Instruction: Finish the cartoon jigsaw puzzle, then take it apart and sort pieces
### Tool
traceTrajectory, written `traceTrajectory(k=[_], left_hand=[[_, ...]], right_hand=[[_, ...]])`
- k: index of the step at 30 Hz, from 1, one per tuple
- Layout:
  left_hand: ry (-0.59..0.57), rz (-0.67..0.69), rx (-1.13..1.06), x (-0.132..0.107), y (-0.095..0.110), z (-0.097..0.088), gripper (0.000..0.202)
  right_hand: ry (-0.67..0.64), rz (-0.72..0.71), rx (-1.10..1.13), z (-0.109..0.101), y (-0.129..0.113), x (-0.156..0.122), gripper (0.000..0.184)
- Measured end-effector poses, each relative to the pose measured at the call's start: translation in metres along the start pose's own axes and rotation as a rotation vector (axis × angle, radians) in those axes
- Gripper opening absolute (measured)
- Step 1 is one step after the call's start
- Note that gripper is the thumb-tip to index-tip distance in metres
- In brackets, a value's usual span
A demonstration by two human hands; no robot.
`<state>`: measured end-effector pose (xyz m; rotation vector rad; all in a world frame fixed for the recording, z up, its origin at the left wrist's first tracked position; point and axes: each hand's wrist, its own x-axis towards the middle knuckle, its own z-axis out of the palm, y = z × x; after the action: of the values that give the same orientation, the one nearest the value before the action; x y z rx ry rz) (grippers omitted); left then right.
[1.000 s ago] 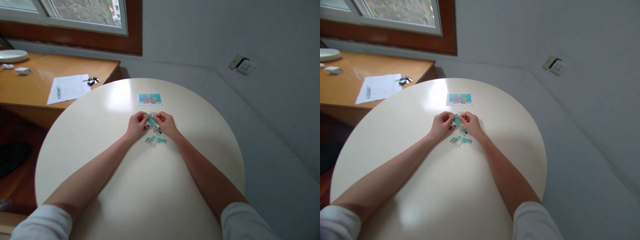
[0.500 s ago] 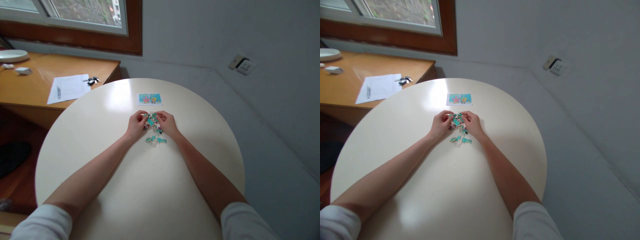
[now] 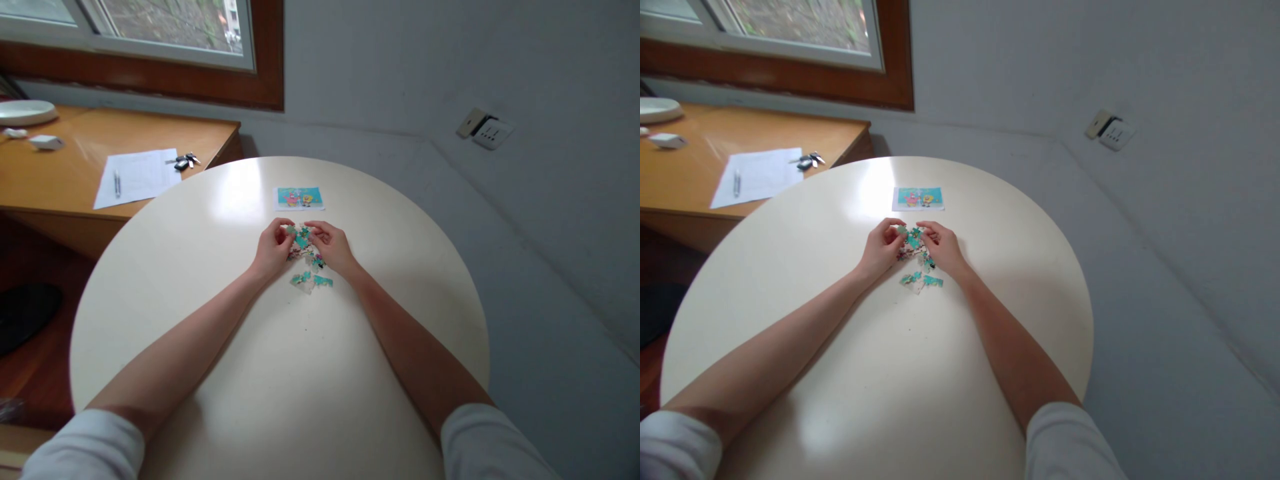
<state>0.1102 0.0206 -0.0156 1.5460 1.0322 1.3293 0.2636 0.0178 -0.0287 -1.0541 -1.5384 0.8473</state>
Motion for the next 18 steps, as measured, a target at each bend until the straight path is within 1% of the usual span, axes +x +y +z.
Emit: traceTrajectory(k=[6,8,13,16,18], left_hand=[[-0.042,0.02,0.062,-0.0011,0.0029,-0.0005,0.025],[-0.03,0.024,0.078,-0.0005,0.0008,0.0,0.026],[0.015,0.0,0.079,0.0011,-0.0031,0.0012,0.021],[0.013,-0.004,0.076,0.0003,-0.0003,0.0013,0.015],[0.003,0.003,0.087,-0.0005,0.0018,0.0011,0.015]], right_hand=[[0.0,0.003,0.085,0.0011,-0.0004,-0.0002,0.03],[0.001,-0.005,0.109,0.0014,-0.0014,-0.0002,0.03],[0.006,-0.021,0.122,0.0022,-0.0023,-0.0002,0.029],[0.02,-0.017,0.111,0.0026,-0.0024,-0.0004,0.029],[0.012,-0.013,0.095,0.0023,-0.0028,-0.0006,0.03]])
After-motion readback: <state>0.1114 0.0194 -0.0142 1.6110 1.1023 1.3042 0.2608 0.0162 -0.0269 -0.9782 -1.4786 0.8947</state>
